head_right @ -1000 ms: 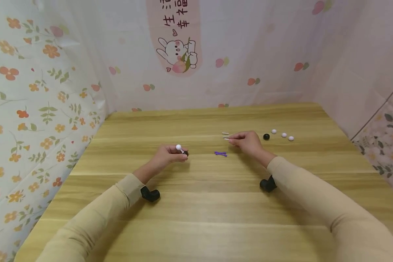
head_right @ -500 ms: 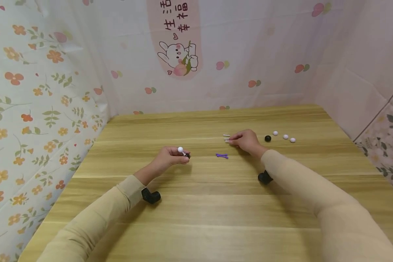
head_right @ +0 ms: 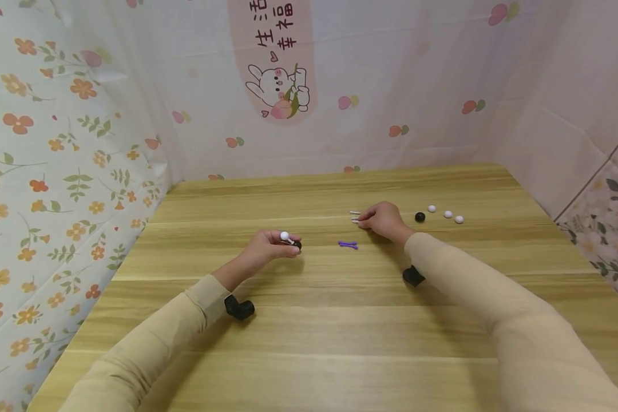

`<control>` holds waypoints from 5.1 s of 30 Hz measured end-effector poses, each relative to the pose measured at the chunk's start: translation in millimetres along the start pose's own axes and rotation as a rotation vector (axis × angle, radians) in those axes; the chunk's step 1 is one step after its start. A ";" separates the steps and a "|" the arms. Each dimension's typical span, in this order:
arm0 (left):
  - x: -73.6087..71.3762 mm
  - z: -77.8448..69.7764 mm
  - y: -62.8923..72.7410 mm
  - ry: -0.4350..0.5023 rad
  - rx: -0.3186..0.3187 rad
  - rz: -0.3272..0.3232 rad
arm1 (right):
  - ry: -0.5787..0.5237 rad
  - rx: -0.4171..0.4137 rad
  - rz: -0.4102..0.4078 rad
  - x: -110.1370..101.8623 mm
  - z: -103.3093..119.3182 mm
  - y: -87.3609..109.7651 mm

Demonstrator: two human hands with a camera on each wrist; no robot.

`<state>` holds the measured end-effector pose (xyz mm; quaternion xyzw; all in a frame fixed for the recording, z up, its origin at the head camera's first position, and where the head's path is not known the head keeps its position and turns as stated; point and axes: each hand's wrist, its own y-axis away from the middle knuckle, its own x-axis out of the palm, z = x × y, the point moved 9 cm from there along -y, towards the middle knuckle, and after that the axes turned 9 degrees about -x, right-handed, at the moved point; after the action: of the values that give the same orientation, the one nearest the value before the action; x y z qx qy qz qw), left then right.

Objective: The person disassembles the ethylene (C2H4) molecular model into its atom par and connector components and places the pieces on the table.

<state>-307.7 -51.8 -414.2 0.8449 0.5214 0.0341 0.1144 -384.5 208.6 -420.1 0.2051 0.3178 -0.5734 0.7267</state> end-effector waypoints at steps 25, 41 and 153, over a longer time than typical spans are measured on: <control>3.4 0.7 1.2 -0.036 -0.028 -0.032 | -0.032 0.012 -0.034 -4.3 7.6 11.7; 14.0 -0.6 -3.5 -0.008 -0.010 -0.003 | -0.218 -0.012 0.041 18.9 47.6 31.4; 9.6 -2.4 0.7 -0.057 0.045 -0.029 | 0.094 0.163 -0.126 -97.5 -79.3 80.2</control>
<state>-303.1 -43.2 -412.3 0.8402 0.5309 -0.0032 0.1106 -338.8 350.4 -414.0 0.2699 0.3162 -0.6316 0.6545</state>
